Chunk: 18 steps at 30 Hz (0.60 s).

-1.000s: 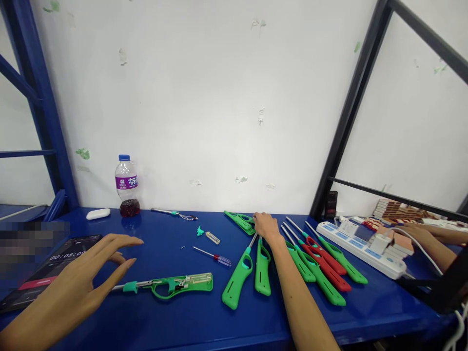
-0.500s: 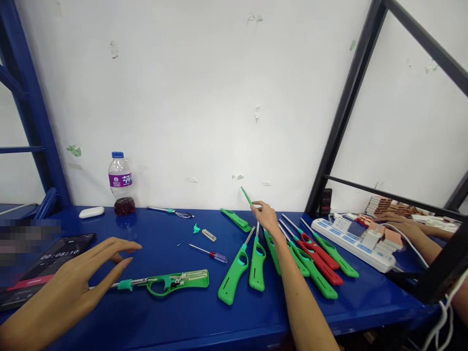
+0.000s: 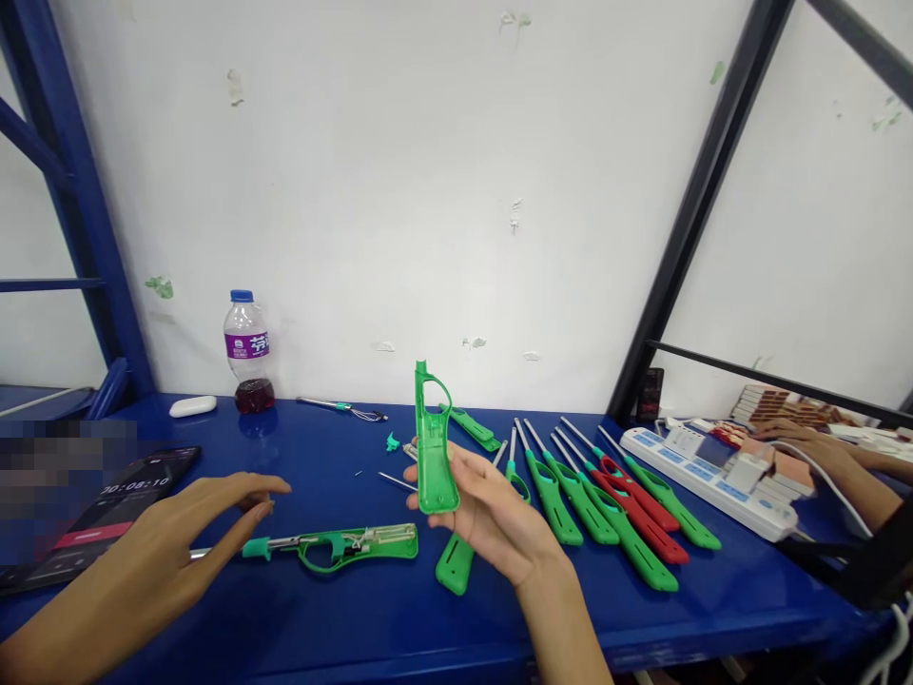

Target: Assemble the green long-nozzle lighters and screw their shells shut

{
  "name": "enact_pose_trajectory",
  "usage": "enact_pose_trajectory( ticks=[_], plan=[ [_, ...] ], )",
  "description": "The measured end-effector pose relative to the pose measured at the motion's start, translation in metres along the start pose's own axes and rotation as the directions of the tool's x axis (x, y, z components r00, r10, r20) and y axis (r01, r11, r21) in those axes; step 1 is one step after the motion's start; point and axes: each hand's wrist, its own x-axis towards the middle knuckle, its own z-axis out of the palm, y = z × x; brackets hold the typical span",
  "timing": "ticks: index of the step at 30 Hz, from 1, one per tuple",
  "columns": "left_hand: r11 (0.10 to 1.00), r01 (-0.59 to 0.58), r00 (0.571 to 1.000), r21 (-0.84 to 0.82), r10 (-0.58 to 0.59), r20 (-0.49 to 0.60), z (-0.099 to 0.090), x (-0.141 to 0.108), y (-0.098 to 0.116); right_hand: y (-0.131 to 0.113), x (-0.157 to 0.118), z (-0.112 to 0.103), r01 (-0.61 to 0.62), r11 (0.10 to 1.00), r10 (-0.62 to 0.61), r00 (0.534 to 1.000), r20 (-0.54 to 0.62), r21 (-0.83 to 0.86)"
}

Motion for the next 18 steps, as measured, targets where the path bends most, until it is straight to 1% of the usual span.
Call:
enact_pose_trajectory(
  ticks=[1, 2, 5, 8, 10, 11, 12, 14, 16, 17, 18],
  plan=[
    [1.000, -0.002, 1.000, 0.000, 0.002, 0.011, 0.000, -0.001, 0.000, 0.002, -0.004, 0.004, -0.012, 0.999, 0.011, 1.000, 0.019, 0.040],
    [1.000, -0.001, 1.000, 0.000, 0.001, 0.022, 0.000, -0.001, 0.001, 0.002, -0.006, 0.007, -0.017, 0.999, 0.016, 1.000, 0.019, 0.046],
    [1.000, 0.007, 0.999, -0.001, -0.007, 0.038, 0.002, -0.002, 0.002, -0.003, -0.007, 0.008, 0.003, 1.000, -0.005, 0.997, -0.079, -0.025],
    [1.000, 0.001, 1.000, -0.009, -0.001, 0.025, 0.004, -0.001, 0.003, -0.009, -0.005, 0.006, 0.018, 0.984, -0.052, 0.981, -0.186, -0.180],
    [1.000, -0.009, 1.000, -0.014, 0.010, 0.016, 0.006, -0.001, 0.004, -0.008, -0.004, 0.005, -0.005, 0.928, -0.082, 0.972, -0.218, -0.373],
    [1.000, -0.014, 1.000, -0.015, 0.014, 0.012, 0.006, -0.001, 0.005, -0.007, -0.003, 0.006, -0.031, 0.870, -0.094, 0.969, -0.228, -0.493],
    [1.000, -0.015, 1.000, -0.014, 0.015, 0.008, 0.006, -0.001, 0.006, -0.004, -0.003, 0.006, -0.067, 0.786, -0.105, 0.965, -0.240, -0.615],
    [1.000, -0.003, 1.000, -0.011, 0.003, -0.003, 0.005, 0.000, 0.007, 0.002, -0.002, 0.007, -0.139, 0.567, -0.139, 0.955, -0.261, -0.812],
    [1.000, 0.017, 1.000, -0.012, -0.017, -0.014, 0.003, 0.000, 0.008, 0.007, -0.001, 0.009, -0.145, 0.367, -0.178, 0.959, -0.222, -0.919],
    [1.000, 0.024, 0.999, -0.013, -0.025, -0.022, 0.002, 0.001, 0.009, 0.009, -0.001, 0.010, -0.120, 0.299, -0.181, 0.967, -0.179, -0.947],
    [1.000, 0.028, 0.999, -0.012, -0.028, -0.027, 0.001, 0.001, 0.009, 0.010, -0.001, 0.011, -0.083, 0.254, -0.173, 0.976, -0.129, -0.964]
  ],
)
